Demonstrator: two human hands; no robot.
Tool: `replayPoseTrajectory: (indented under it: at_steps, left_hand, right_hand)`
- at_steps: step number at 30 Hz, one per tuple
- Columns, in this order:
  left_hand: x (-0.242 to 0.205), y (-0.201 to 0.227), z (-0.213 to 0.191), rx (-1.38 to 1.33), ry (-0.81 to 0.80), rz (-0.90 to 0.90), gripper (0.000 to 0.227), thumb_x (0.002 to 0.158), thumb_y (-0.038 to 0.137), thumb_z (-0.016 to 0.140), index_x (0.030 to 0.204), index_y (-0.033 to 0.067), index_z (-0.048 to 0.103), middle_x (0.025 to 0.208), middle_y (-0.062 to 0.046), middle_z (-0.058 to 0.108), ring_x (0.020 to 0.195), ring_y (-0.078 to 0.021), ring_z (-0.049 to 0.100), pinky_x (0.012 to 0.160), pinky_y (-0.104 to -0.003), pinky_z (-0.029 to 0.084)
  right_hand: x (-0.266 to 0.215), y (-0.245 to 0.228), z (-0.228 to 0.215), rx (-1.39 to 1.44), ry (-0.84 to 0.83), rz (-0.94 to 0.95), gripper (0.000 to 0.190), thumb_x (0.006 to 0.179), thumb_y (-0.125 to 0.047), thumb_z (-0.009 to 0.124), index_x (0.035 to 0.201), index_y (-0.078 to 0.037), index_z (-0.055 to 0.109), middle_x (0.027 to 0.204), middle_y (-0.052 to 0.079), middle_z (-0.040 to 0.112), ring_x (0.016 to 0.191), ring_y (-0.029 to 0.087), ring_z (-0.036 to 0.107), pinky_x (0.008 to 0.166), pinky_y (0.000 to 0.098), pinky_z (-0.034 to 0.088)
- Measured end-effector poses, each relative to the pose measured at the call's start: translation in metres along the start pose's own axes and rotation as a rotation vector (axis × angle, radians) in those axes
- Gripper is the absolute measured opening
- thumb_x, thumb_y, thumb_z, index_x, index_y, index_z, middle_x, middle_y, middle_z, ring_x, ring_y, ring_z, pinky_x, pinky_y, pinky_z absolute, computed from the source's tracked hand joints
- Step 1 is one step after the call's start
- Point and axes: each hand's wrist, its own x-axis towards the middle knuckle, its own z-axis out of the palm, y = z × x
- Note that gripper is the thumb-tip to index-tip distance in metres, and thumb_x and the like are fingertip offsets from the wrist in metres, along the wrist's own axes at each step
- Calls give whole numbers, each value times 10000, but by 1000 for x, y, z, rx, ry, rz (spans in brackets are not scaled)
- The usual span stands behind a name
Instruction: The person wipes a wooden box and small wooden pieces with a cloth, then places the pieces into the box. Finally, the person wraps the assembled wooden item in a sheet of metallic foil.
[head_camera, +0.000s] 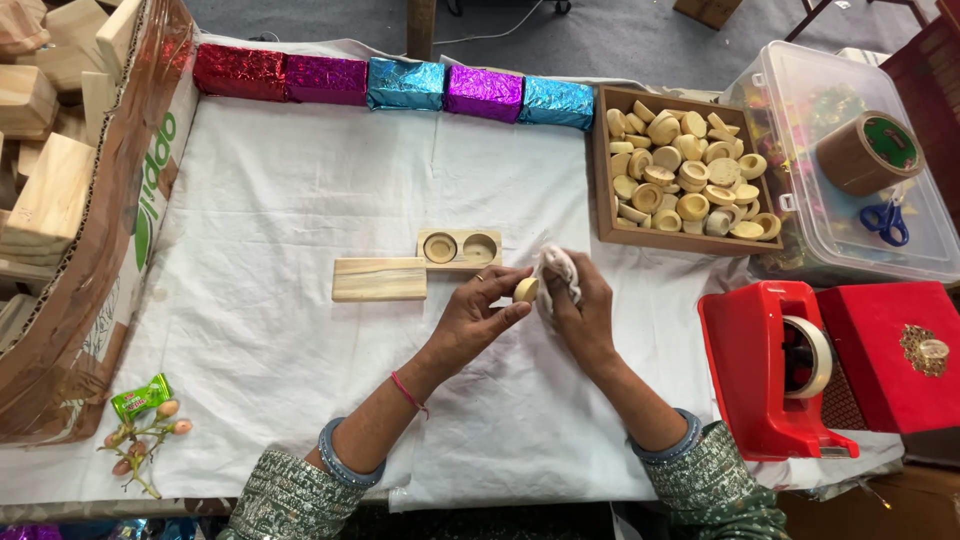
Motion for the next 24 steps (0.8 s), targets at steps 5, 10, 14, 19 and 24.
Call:
replayPoseTrajectory:
  at_steps: [5,10,14,19,24]
  left_hand:
    - [3,-13,-8,99,109,55,502,902,155,802,1375,58,666,1234,-35,565,1161,-133,614,967,-288,634]
    - [-1,2,-7,362,220,176,527,833,93,831,1335,71,673,1234,-48,612,1091,-129,673,870,-279,642]
    - [-6,19,2,657,264,337,690,808,58,838,1439,103,562,1215,-86,629,1085,-211,637,900,-340,585]
    - [-6,12,-1,819,269,422,895,794,17,824,1577,157,413,1175,-85,640,1119,-269,604,1005,-400,533]
    - [-5,6,-4,884,248,464,1021,757,-21,814,1626,198,326,1167,-95,636,1130,-285,597,1007,-414,530]
  right_hand:
    - [-5,-19,-3,-94,10,-330,292,975,-103,647,1256,-26,647,1166,121,647,1033,228,694,851,342,582]
    - [-5,-24,-4,-234,-126,-536,392,849,-16,697,1238,-64,683,1234,144,608,1117,287,669,892,380,602]
    - [-4,-20,-7,-251,-73,-434,400,868,-7,703,1263,-57,664,1242,151,623,1098,296,685,866,390,592]
    - [-7,-19,-1,-236,-46,-419,401,926,-51,717,1313,-58,610,1240,136,622,1051,283,688,818,392,586]
    - [-9,-38,1,-424,-160,-610,433,838,-101,777,1257,-121,672,1164,123,612,1023,305,629,716,394,582]
